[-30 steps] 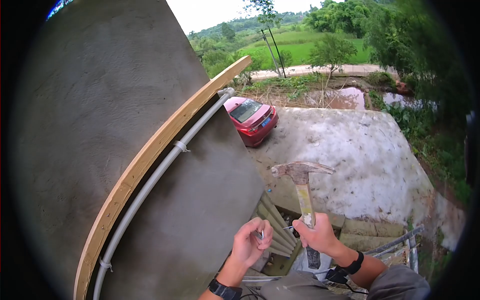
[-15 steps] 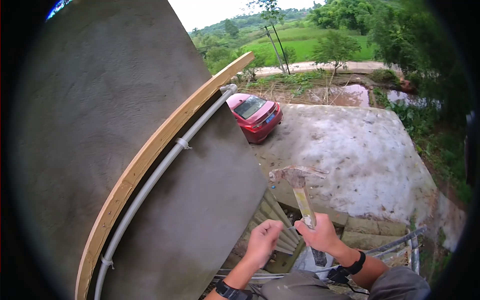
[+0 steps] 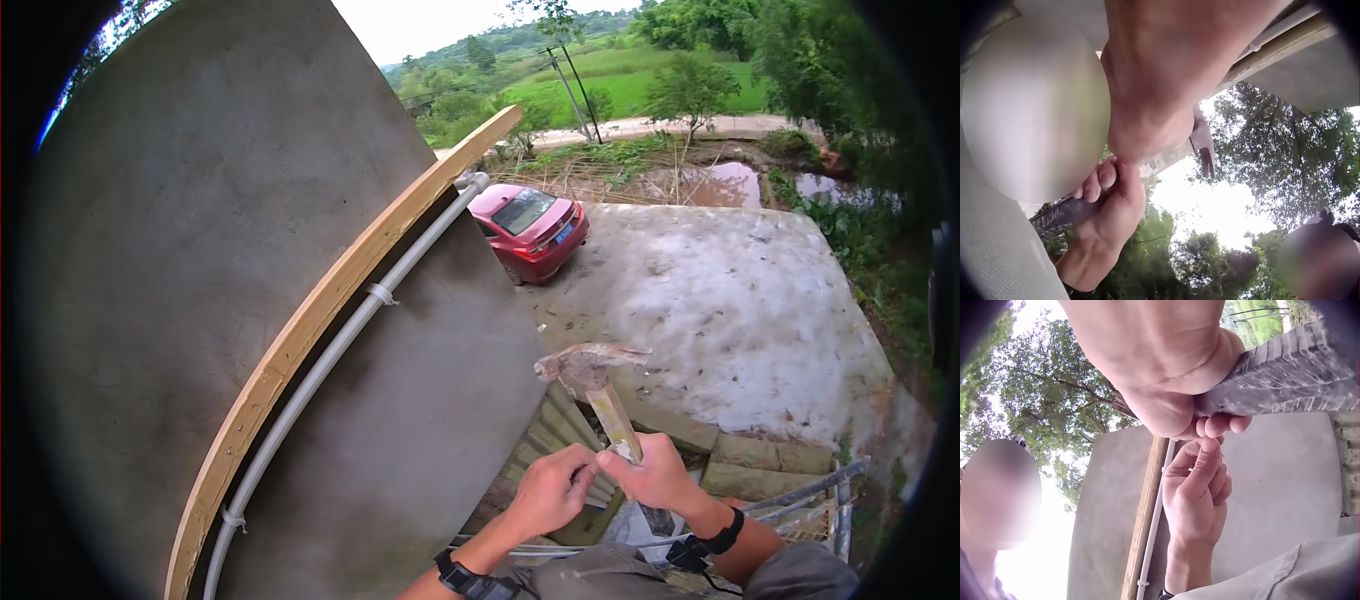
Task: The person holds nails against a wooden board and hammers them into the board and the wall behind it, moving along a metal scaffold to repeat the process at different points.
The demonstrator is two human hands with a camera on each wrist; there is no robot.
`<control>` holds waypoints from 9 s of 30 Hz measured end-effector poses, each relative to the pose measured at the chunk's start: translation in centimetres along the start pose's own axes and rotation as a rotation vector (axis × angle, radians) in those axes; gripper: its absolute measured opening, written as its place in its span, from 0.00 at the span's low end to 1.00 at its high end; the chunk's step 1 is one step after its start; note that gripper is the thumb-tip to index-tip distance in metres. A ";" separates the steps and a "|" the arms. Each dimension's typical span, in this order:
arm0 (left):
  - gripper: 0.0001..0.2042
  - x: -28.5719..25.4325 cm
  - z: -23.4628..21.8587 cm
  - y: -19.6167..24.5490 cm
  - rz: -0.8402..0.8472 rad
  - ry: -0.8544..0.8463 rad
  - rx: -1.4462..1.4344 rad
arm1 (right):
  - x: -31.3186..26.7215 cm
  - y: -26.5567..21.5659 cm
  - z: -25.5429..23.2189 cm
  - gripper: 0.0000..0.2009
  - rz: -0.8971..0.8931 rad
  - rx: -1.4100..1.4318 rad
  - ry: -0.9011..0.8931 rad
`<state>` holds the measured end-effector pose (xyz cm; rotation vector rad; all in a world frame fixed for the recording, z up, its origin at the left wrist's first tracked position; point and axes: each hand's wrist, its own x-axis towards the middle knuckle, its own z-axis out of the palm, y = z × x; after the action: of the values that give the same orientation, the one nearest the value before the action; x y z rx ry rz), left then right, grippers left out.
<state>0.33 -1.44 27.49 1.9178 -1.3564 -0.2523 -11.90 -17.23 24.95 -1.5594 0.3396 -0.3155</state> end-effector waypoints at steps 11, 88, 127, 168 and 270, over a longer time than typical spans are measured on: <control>0.09 1.0 -3.2 -2.3 -0.523 0.148 -1.445 | 0.0 1.3 -2.4 0.12 0.040 0.131 0.115; 0.07 26.0 -25.0 3.7 0.355 0.355 1.180 | 23.1 -4.8 8.9 0.10 -0.843 0.191 0.425; 0.10 17.1 -26.9 5.7 0.065 0.443 1.232 | 22.0 -5.4 8.6 0.09 -0.959 0.214 0.546; 0.10 16.7 -27.1 5.3 0.043 0.441 1.308 | 17.3 -12.5 2.7 0.14 -1.151 0.663 0.558; 0.07 -3.4 3.3 -5.3 -0.450 -0.069 -0.382 | 2.2 4.3 0.7 0.12 -0.055 -0.141 -0.065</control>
<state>0.90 0.81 20.80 1.8695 -0.8243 -0.7477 -9.70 -17.56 20.65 -1.7163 0.2729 -0.2875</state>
